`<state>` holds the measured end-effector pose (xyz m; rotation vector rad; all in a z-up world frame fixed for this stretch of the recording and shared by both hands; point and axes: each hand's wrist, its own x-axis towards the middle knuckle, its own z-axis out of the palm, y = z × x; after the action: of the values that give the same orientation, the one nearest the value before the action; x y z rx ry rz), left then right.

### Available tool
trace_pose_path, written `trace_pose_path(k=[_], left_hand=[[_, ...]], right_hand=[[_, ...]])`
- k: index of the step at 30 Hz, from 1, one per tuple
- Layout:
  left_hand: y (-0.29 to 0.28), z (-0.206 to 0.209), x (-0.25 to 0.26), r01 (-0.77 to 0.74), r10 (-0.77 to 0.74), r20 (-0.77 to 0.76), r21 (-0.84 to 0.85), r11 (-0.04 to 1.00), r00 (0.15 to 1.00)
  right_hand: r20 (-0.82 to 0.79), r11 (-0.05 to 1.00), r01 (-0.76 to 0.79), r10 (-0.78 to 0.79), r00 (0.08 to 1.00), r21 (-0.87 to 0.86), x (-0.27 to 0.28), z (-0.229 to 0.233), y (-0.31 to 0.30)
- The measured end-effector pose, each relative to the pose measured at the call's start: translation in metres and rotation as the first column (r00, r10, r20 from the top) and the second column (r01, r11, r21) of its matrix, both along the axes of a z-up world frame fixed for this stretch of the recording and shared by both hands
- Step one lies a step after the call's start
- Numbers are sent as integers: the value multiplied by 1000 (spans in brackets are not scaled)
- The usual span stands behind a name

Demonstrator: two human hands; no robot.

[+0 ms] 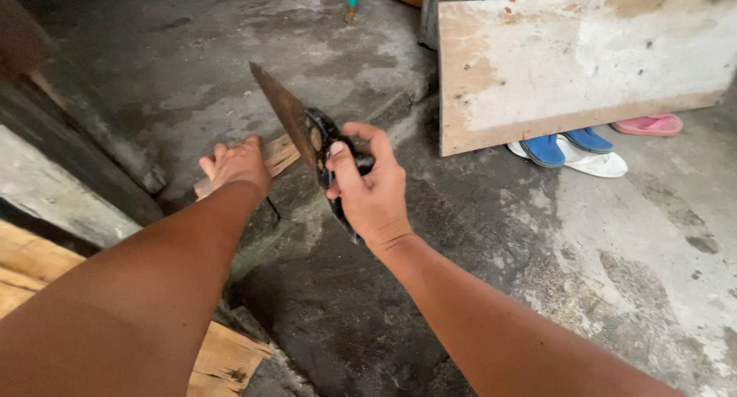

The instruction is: The person uses a hand saw to cut a small piece of wood placed on a larger wooden board. The person holds the wood steady with one hand and saws with the other, completing the cut and separating the piece.

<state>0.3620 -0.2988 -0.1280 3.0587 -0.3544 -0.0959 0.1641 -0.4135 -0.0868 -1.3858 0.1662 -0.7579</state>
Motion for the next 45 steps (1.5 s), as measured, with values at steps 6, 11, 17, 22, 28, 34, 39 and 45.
trace_pose_path(k=[6,11,17,22,28,34,39,45], left_hand=[[6,-2,-16,-59,58,-48,-16,998,997],[19,-5,-18,-247,247,-69,16,969,966],[41,-9,-5,-318,309,-112,-72,945,944],[42,2,-17,-322,297,-153,-189,928,943],[27,-1,-1,-122,121,-18,-61,991,992],[20,-2,9,-211,203,-115,-65,975,972],[18,-4,-2,-43,44,-100,18,999,994],[11,-14,6,-23,24,-152,10,1000,988]], right_hand=[[-197,982,12,-50,979,-189,-8,-6,8],[-354,919,1,-153,923,-395,-5,-12,11],[-499,959,-58,-92,862,-278,-12,-12,12],[-444,982,31,-111,889,-184,-10,-3,7],[-338,976,127,-181,924,-174,-4,-7,2],[-338,998,49,-59,939,-37,-3,-13,-2],[-371,997,78,-78,926,-15,-2,-16,3],[-268,998,41,-26,963,50,-3,-21,4]])
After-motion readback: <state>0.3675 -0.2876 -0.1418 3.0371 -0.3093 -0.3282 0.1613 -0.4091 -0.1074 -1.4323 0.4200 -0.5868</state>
